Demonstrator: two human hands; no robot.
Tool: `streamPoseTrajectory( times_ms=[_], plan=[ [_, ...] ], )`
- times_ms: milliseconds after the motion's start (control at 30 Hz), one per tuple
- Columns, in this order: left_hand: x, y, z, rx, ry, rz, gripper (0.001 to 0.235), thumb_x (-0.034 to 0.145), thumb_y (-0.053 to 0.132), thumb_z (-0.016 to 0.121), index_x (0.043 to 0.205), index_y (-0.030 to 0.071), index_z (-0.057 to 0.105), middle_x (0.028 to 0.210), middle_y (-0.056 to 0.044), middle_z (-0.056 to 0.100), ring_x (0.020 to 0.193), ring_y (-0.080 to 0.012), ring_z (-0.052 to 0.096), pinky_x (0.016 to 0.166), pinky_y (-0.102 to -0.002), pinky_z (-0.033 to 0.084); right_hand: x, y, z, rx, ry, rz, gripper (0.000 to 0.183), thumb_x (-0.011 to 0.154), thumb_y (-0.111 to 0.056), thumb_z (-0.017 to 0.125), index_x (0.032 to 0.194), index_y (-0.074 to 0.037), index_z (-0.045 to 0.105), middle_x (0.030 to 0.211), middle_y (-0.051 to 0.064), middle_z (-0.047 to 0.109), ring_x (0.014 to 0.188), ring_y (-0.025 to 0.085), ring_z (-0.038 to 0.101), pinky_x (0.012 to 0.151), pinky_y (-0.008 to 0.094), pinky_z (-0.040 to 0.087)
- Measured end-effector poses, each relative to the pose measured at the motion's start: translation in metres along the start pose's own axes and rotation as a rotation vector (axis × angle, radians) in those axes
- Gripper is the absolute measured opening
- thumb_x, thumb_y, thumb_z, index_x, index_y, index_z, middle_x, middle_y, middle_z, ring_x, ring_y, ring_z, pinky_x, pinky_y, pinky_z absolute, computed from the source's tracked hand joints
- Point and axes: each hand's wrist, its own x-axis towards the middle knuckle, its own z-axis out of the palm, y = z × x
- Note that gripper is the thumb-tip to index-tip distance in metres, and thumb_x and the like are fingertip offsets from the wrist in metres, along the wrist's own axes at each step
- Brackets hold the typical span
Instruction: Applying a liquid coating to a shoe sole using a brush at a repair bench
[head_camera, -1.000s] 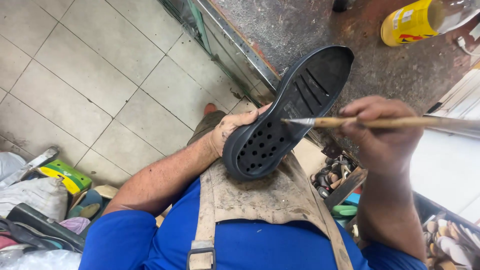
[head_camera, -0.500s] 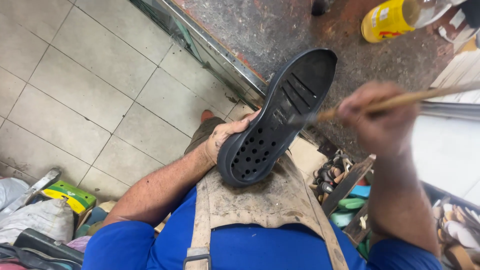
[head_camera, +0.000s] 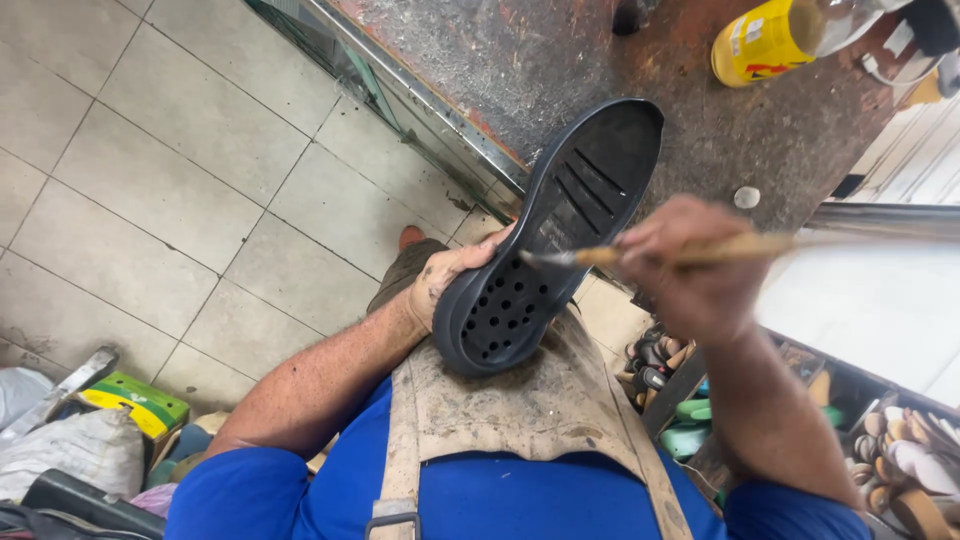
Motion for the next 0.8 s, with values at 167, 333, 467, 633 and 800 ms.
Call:
streamPoseTrajectory(
  times_ms=[167,333,467,633,800],
  plan=[
    [-0.003,-0.005,0.031,-0.052,0.043,-0.014,0.053,0.111,0.014,0.041,0.163,0.015,0.034,0.157,-0.028,0.042,0.142,-0.0438,0.044,0.11,-0.068,0.036,0.017,0.005,-0.005,-0.109,0.073,-0.026,0.025,0.09,0.01,0.08,0.083,0.001,0.058,0.088,0.025,0.066,0.078,0.033,0.074,0.057,0.033,0.057],
    [-0.003,-0.008,0.045,0.047,0.032,-0.005,0.058,0.107,0.015,0.041,0.164,0.017,0.029,0.161,-0.027,0.036,0.142,-0.0443,0.042,0.111,-0.067,0.034,0.021,0.006,-0.019,-0.048,-0.015,-0.032,0.014,0.091,-0.001,0.079,0.087,-0.006,0.066,0.093,0.013,0.068,0.084,0.018,0.072,0.072,0.03,0.059],
    [0.0,-0.013,0.063,-0.015,0.071,0.005,0.057,0.106,0.017,0.044,0.163,0.017,0.033,0.157,-0.029,0.041,0.14,-0.0459,0.044,0.108,-0.067,0.038,0.031,0.042,-0.046,-0.564,0.057,-0.309,0.021,0.093,0.003,0.089,0.085,0.002,0.069,0.089,0.023,0.07,0.076,0.041,0.073,0.067,0.046,0.061],
    [0.003,-0.017,0.036,0.02,0.143,0.043,0.054,0.105,0.018,0.048,0.158,0.018,0.043,0.152,-0.028,0.049,0.137,-0.0449,0.049,0.106,-0.065,0.042,0.031,0.032,-0.03,-0.707,0.202,-0.483,0.022,0.092,-0.002,0.088,0.081,-0.001,0.069,0.087,0.023,0.071,0.074,0.038,0.074,0.062,0.04,0.061],
    [0.002,-0.016,0.051,0.028,0.168,0.036,0.054,0.105,0.02,0.046,0.159,0.019,0.041,0.151,-0.028,0.049,0.137,-0.0439,0.049,0.106,-0.066,0.039,0.045,0.03,-0.042,-0.697,0.241,-0.509,0.02,0.09,0.006,0.09,0.085,0.004,0.071,0.086,0.026,0.07,0.075,0.041,0.074,0.065,0.043,0.063]
  ],
)
